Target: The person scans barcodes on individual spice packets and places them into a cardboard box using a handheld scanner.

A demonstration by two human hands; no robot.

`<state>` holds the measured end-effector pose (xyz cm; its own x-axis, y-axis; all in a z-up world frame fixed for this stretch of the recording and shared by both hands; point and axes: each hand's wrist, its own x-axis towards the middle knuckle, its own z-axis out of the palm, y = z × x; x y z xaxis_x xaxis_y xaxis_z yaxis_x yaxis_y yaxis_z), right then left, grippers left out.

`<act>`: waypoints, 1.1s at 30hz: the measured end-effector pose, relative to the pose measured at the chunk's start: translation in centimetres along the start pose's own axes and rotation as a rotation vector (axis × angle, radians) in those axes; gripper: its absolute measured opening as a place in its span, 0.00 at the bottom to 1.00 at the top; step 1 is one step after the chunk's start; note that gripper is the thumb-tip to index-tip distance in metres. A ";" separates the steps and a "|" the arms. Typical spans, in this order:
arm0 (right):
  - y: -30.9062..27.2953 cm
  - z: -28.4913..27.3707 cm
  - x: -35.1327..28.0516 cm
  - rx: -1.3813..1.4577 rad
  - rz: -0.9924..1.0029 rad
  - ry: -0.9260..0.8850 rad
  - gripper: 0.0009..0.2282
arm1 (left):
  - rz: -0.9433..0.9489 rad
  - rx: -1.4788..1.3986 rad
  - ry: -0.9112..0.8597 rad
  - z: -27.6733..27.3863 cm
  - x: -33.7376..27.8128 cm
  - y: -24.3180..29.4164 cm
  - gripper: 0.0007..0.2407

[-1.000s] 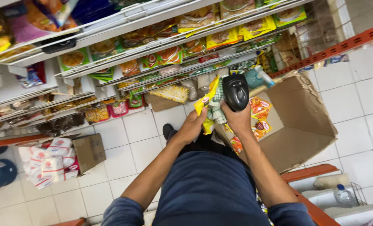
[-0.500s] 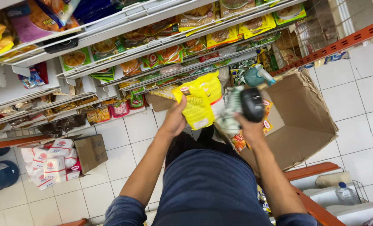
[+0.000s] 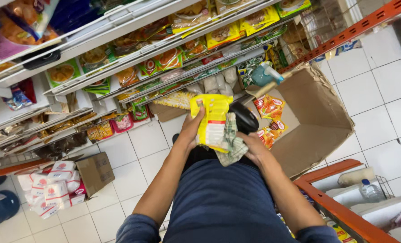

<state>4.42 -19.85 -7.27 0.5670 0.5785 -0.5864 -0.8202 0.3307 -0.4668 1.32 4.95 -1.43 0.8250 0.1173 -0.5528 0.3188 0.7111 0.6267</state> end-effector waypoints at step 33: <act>-5.5 3.4 -0.4 -1.236 -0.686 0.409 0.11 | 0.077 -0.126 0.039 -1.5 -0.9 -1.8 0.23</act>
<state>8.46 -19.40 -2.24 0.9636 0.2593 -0.0651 0.0786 -0.5076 -0.8580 -0.66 4.56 -2.89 0.8255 0.2000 -0.5277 0.1918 0.7800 0.5956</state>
